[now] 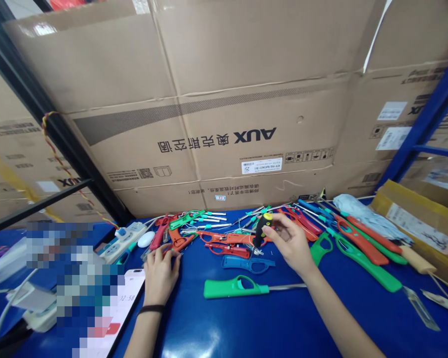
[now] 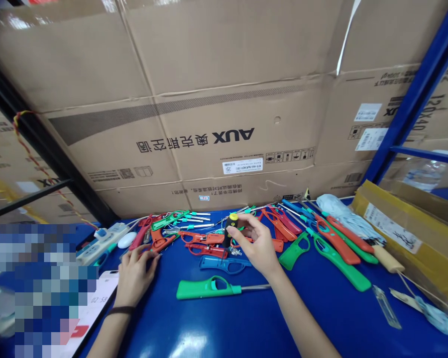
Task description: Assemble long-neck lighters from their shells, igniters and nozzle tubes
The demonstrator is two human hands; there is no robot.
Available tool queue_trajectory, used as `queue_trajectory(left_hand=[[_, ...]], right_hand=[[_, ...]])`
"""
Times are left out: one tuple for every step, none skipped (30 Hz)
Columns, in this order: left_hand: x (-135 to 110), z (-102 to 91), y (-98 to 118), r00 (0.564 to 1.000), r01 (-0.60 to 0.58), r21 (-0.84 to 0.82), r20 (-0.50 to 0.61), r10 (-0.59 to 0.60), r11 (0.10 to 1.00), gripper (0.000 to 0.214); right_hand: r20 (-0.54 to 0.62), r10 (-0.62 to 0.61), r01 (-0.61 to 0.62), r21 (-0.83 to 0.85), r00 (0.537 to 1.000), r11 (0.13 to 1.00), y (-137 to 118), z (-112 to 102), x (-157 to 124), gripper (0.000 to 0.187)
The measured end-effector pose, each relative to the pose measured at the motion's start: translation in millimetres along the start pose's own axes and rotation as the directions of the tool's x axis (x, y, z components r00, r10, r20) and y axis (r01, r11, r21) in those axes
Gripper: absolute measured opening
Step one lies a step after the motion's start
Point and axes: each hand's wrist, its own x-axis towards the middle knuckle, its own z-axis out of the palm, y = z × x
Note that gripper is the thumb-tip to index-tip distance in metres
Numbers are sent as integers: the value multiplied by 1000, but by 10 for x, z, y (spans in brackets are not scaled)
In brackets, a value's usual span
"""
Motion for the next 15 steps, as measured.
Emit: queue_trajectory(left_hand=[[-7, 3, 4, 1000, -8, -27, -9, 8, 1000, 19], [-15, 6, 9, 1000, -23, -57, -15, 22, 998, 18], [-21, 9, 16, 999, -43, -88, -19, 41, 995, 18], [-27, 12, 28, 998, -64, -119, -21, 62, 991, 17], [-31, 13, 42, 996, -83, -147, -22, 81, 986, 16], [-32, 12, 61, 995, -99, -174, -22, 97, 980, 16], [-32, 8, 83, 994, -113, -198, -23, 110, 974, 16], [-30, 2, 108, 992, -123, -220, -23, 121, 968, 16], [-28, -7, 135, 991, -133, -241, -24, 131, 961, 16], [-28, -19, 165, 990, -142, -261, -24, 140, 955, 16], [-32, -35, 196, 989, -150, -279, -24, 149, 948, 16], [-43, -55, 227, 987, -159, -294, -23, 159, 942, 16], [-64, -78, 258, 985, -169, -310, -22, 170, 936, 16], [-94, -105, 288, 983, -176, -329, -17, 181, 928, 15], [-135, -136, 316, 982, -182, -348, -10, 190, 920, 15]], right_hand=[[14, 9, -9, 19, 1000, 1000, 20, 17, 4, 31], [35, 13, -14, 36, 999, 999, 32, 32, 3, 31], [61, 15, -17, 38, 998, 999, 34, 47, -4, 31], [90, 15, -16, 14, 996, 1000, 26, 59, -19, 31], [131, 12, -6, -46, 991, 999, 12, 70, -43, 30], [189, 9, 16, -135, 982, 991, -6, 80, -77, 29], [261, 16, 50, -243, 965, 969, -20, 91, -122, 25], [354, 33, 100, -351, 935, 931, -25, 105, -177, 21], [444, 64, 154, -438, 894, 886, -18, 122, -239, 19], [517, 116, 197, -511, 848, 836, 6, 142, -304, 23], [552, 169, 236, -587, 817, 775, 44, 165, -369, 35], [569, 218, 268, -647, 793, 714, 94, 189, -429, 45], [593, 260, 304, -681, 762, 666, 150, 213, -479, 49], [622, 279, 347, -692, 731, 633, 206, 233, -516, 50], [648, 285, 392, -693, 706, 605, 255, 248, -539, 51]])
